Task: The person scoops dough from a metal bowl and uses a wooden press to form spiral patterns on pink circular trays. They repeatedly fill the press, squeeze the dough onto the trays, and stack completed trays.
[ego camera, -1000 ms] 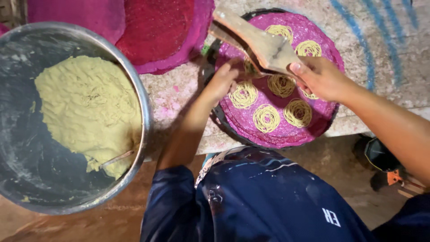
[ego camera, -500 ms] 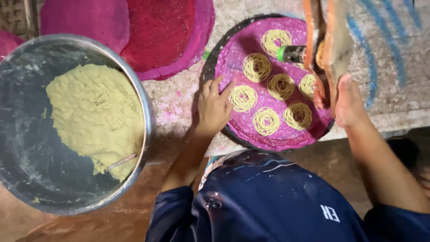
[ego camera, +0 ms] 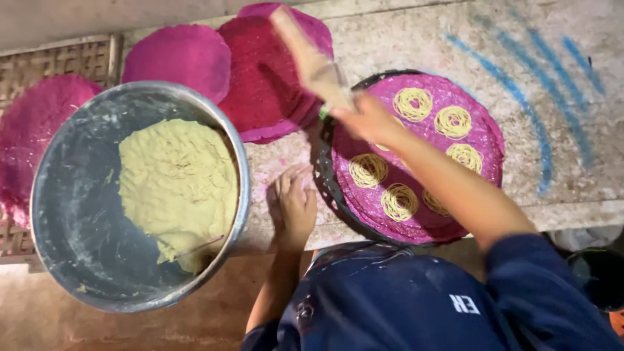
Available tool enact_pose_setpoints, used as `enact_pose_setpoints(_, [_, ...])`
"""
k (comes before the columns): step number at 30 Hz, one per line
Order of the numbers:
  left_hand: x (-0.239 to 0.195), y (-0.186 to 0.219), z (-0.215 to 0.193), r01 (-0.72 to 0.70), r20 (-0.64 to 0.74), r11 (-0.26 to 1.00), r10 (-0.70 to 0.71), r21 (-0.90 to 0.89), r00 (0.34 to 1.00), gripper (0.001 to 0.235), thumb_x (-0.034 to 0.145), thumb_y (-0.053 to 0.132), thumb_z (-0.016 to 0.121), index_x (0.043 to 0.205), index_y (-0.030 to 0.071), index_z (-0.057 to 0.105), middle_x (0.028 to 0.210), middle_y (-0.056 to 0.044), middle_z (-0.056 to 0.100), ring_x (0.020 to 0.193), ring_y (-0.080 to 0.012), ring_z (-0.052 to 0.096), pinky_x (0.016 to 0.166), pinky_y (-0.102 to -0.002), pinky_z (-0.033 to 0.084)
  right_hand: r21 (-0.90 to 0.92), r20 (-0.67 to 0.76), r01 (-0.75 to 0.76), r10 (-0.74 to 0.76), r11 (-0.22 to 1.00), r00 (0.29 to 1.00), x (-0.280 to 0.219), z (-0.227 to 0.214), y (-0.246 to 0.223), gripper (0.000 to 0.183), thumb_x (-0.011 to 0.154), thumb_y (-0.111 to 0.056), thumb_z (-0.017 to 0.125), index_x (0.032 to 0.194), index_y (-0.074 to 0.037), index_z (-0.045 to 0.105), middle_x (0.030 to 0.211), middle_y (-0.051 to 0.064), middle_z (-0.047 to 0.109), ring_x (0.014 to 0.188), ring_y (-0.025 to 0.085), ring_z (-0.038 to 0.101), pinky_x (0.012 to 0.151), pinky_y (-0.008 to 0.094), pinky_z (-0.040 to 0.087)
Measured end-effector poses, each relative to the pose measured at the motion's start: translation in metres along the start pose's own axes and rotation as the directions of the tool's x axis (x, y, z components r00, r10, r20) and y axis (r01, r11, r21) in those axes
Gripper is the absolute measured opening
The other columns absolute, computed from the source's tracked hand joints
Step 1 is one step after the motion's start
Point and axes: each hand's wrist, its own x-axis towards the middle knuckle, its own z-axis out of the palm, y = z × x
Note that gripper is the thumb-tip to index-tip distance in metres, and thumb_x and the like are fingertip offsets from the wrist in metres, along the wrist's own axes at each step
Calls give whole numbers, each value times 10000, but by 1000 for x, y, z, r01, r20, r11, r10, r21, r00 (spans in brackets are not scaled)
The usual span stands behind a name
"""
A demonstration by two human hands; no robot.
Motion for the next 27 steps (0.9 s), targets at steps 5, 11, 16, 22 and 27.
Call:
enact_pose_setpoints(5, [-12, 14, -7, -3, 96, 994, 13, -111, 995, 308, 839, 9, 592, 1119, 72, 704, 1155, -143, 667, 1137, -345, 616, 1014, -436, 472, -251, -83, -20, -1, 968, 997, 101, 116, -32, 701, 842, -405, 817, 1289, 52, 528, 1100, 276, 687, 1000, 402, 682, 851, 477, 559])
enact_pose_setpoints(11, [2, 24, -18, -82, 312, 979, 139, -189, 940, 214, 874, 14, 583, 1047, 64, 698, 1097, -130, 721, 997, -343, 689, 860, -422, 538, -297, -160, 358, -416, 885, 895, 92, 153, -1, 691, 802, -286, 800, 1413, -140, 514, 1178, 255, 655, 1097, 433, 621, 948, 493, 492])
enact_pose_setpoints(16, [37, 15, 0, -10, 285, 974, 76, -225, 956, 234, 919, 56, 566, 1128, 69, 673, 1125, -130, 714, 984, -319, 720, 834, -402, 567, -439, -514, 332, -536, 835, 669, -7, 6, 49, 304, 996, -112, 776, 1276, -111, 658, 1217, 107, 639, 1157, 298, 619, 1027, 469, 533])
enact_pose_setpoints(22, [79, -7, 53, -60, 348, 998, 52, 13, 936, 407, 879, 162, 687, 1272, 75, 625, 1243, -176, 648, 1011, -387, 658, 848, -452, 534, -388, -763, -392, -52, 834, 644, -130, -137, 149, 181, 976, -181, 743, 1141, -117, 781, 1090, 222, 660, 987, 422, 650, 854, 512, 523])
enact_pose_setpoints(27, [92, -14, 88, -209, 274, 970, 169, 123, 947, 448, 845, 186, 731, 1250, 33, 613, 1187, -196, 633, 1110, -401, 608, 922, -470, 500, -492, -741, -457, -80, 741, 667, -148, -133, 190, 205, 889, -197, 789, 1076, -113, 790, 1048, 223, 659, 938, 428, 644, 806, 512, 532])
